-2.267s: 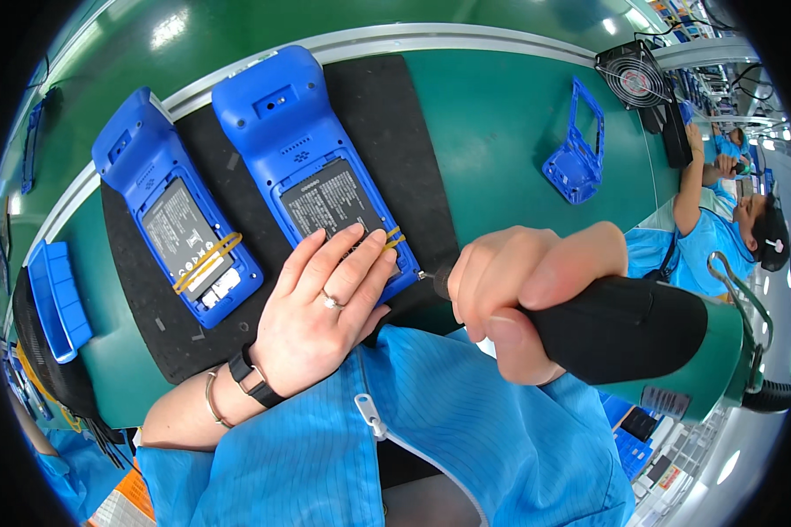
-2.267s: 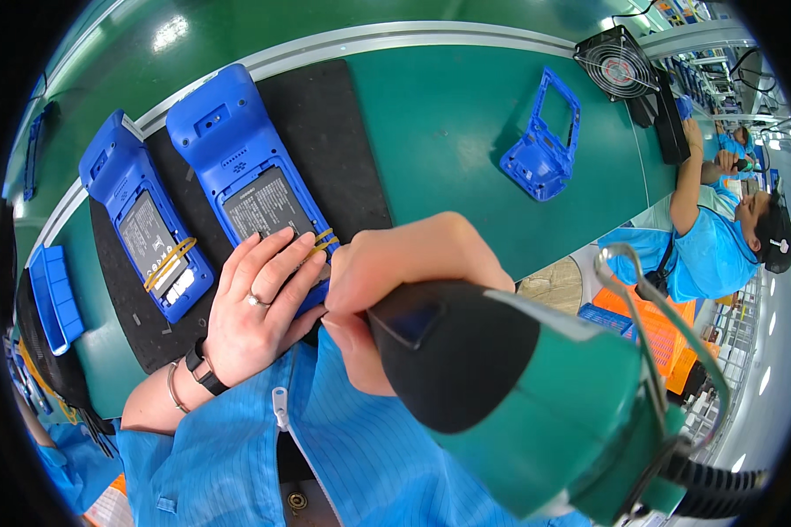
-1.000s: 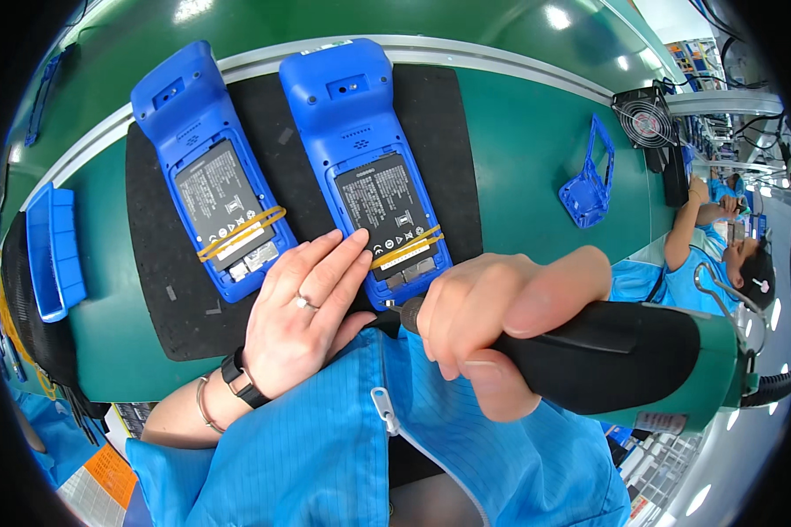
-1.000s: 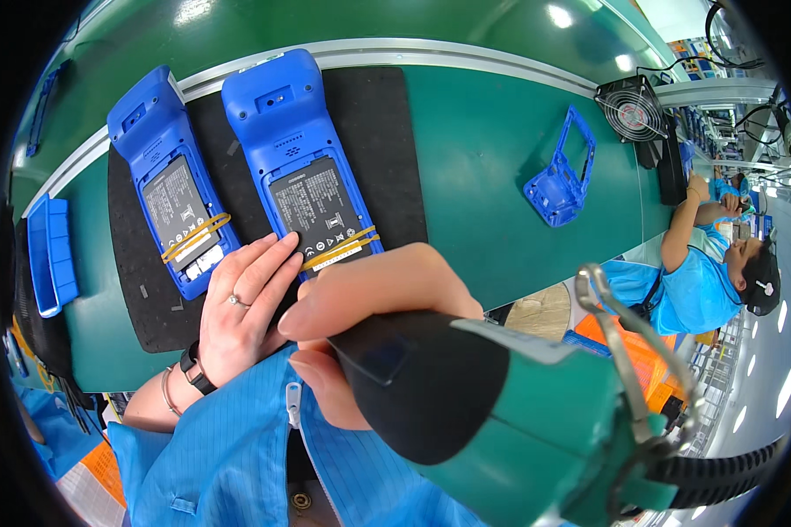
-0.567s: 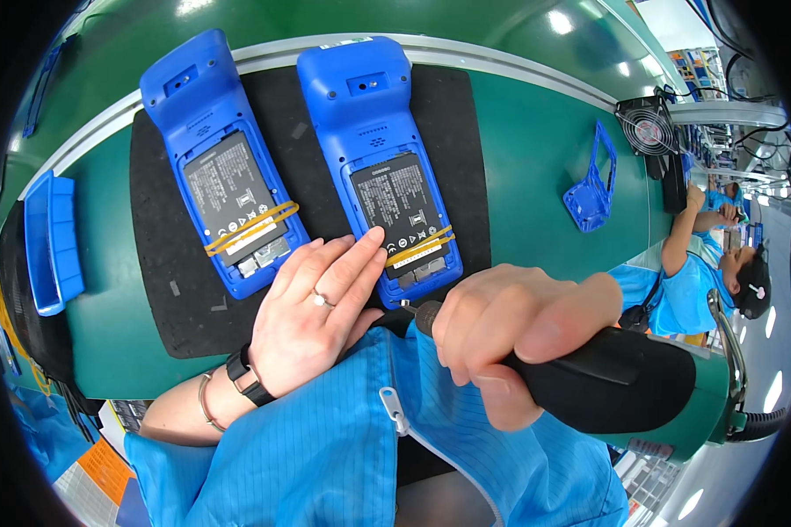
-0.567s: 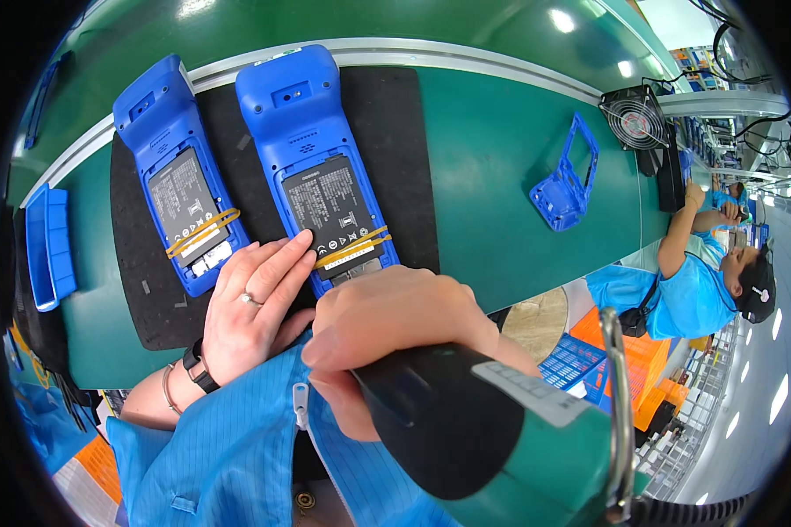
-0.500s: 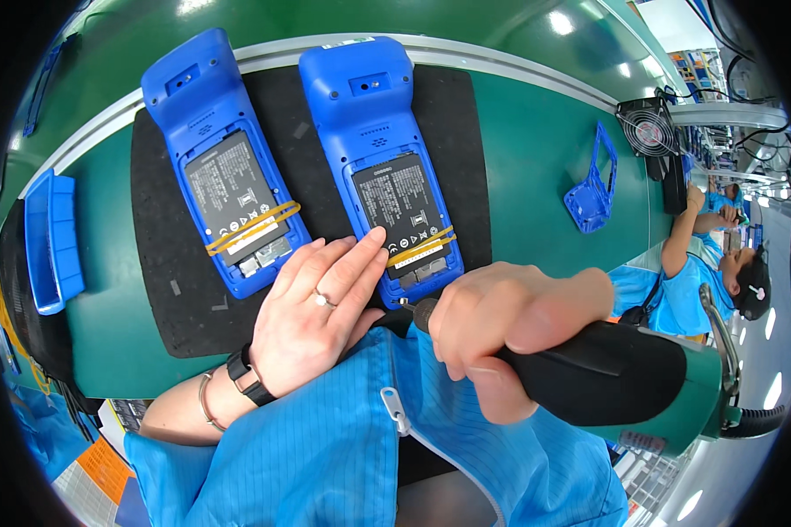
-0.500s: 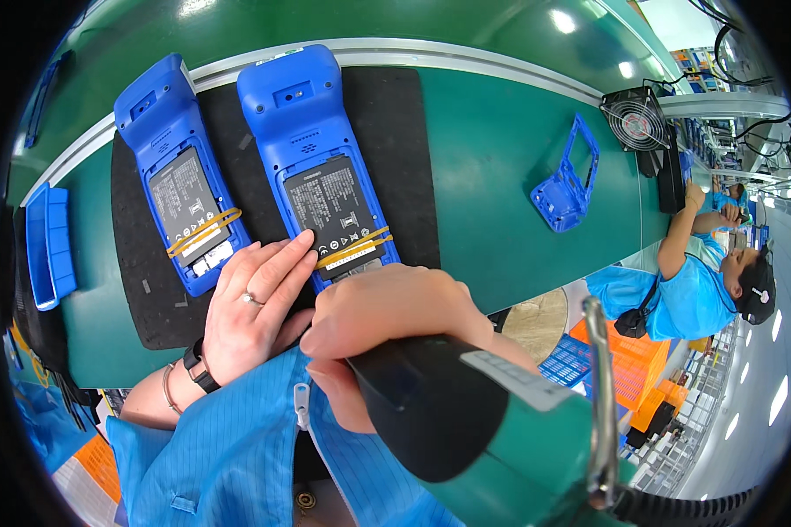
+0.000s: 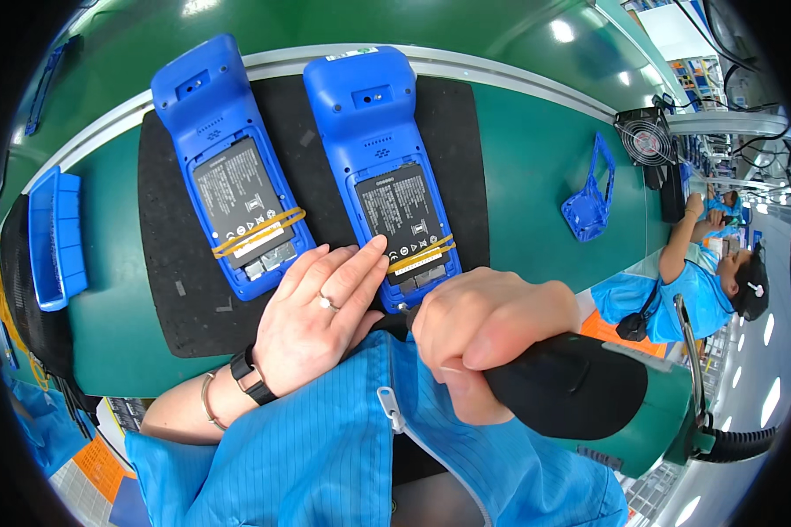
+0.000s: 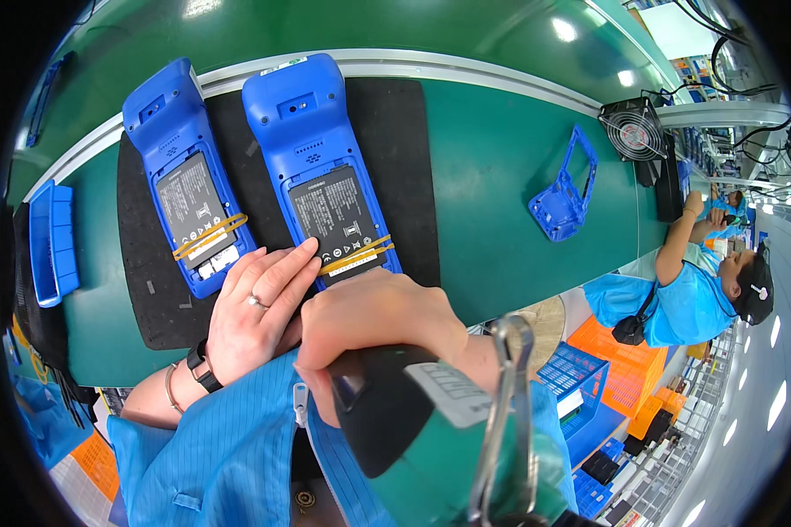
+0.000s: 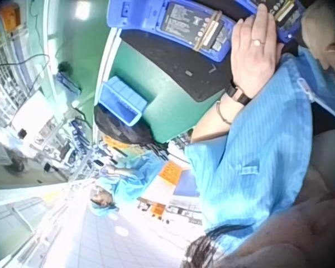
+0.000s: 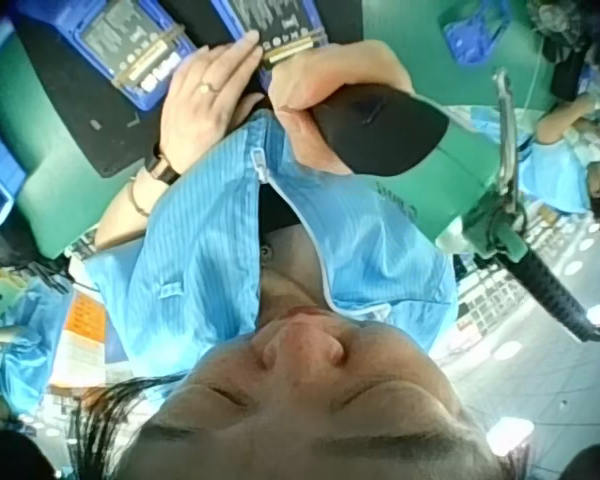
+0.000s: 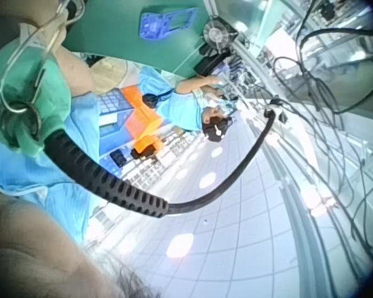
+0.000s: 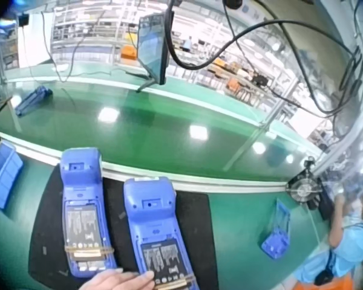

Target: The person assembles a handheld electronic device by inserting a rechargeable battery and internal components into a blue device casing, then securing the casing with screws using an electric screwdriver.

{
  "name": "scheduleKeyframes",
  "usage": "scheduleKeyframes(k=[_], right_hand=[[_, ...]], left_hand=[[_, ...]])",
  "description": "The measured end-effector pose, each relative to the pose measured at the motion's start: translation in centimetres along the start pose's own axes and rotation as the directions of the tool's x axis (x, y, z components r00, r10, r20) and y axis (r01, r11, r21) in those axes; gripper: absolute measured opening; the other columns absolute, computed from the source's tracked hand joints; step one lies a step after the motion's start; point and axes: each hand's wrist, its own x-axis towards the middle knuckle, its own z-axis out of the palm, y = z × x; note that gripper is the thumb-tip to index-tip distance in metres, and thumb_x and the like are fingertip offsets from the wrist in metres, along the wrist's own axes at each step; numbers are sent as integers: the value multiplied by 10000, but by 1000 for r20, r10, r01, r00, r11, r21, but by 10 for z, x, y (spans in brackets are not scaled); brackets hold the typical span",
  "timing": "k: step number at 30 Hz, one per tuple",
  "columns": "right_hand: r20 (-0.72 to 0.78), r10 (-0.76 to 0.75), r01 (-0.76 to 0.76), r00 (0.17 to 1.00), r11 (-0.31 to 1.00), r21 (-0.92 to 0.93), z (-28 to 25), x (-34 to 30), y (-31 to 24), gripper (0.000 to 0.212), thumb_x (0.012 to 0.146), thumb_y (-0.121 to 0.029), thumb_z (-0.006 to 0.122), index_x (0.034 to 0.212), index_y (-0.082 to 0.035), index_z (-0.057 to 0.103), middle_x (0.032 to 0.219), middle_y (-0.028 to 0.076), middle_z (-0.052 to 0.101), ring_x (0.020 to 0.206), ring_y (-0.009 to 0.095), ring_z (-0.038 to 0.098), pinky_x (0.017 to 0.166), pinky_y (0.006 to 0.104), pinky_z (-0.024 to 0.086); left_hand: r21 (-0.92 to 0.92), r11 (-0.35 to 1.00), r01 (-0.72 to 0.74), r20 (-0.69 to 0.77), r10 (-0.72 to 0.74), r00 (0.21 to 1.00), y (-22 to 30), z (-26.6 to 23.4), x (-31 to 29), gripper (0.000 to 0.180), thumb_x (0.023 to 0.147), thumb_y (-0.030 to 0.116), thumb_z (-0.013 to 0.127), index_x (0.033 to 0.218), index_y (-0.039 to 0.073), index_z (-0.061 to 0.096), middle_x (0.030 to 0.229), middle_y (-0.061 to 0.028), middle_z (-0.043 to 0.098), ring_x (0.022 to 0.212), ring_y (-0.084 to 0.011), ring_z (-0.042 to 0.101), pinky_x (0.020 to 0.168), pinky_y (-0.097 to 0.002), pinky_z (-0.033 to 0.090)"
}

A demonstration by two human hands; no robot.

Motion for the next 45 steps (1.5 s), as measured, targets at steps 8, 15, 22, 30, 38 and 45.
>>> scheduleKeyframes(k=[8, 15, 22, 30, 38, 45], right_hand=[[-32, -120, 122, 992, 991, 60, -6, -6, 1, 335, 737, 118, 582, 931, -97, 413, 656, 59, 566, 504, 202, 574, 485, 353, 508], [-130, -261, 273, 957, 958, 88, -10, -7, 5, 375, 876, -62, 592, 1123, -113, 314, 624, 38, 542, 447, 155, 549, 444, 294, 493], [-332, -349, 425, 876, 884, 193, -10, -3, 18, 511, 763, 141, 618, 1171, -27, 359, 758, 136, 579, 605, 182, 553, 565, 308, 470], [-301, -309, 346, 902, 935, 75, -2, 12, 31, 465, 758, 101, 639, 1150, 29, 398, 764, 115, 614, 647, 160, 601, 606, 280, 482], [-363, -264, 281, 893, 960, -6, 3, 15, 37, 464, 738, 109, 661, 1128, 49, 418, 750, 96, 612, 649, 115, 613, 623, 245, 487], [-217, -138, 111, 966, 985, -134, 1, 17, 26, 479, 834, 60, 560, 1218, -101, 323, 718, 93, 564, 555, 187, 537, 530, 338, 470]], left_hand=[[-21, 1000, -5, 6, 5, 1000, 2, -2, 2, 576, 660, 125, 739, 1191, -25, 577, 1348, -124, 508, 1096, -258, 554, 979, -407, 434], [-42, 999, 12, -3, -13, 1000, 1, -4, 3, 554, 655, 111, 743, 1171, -19, 591, 1326, -128, 524, 1082, -251, 562, 959, -399, 445], [-55, 986, -159, -177, 147, 973, -3, 4, -5, 364, 632, 64, 723, 984, -20, 676, 1152, -133, 630, 913, -232, 606, 729, -323, 506], [-118, 979, -168, -152, 150, 977, -5, 3, -5, 342, 638, 54, 687, 971, -22, 679, 1162, -136, 630, 846, -190, 604, 672, -277, 482], [-142, 978, -154, -153, 132, 979, -6, 3, -5, 338, 629, 45, 667, 960, -24, 685, 1155, -134, 635, 831, -183, 604, 670, -269, 476], [-160, 975, -153, -99, 139, 985, -6, -4, -3, 361, 627, 62, 650, 977, -20, 681, 1166, -132, 630, 846, -182, 601, 672, -271, 470]])
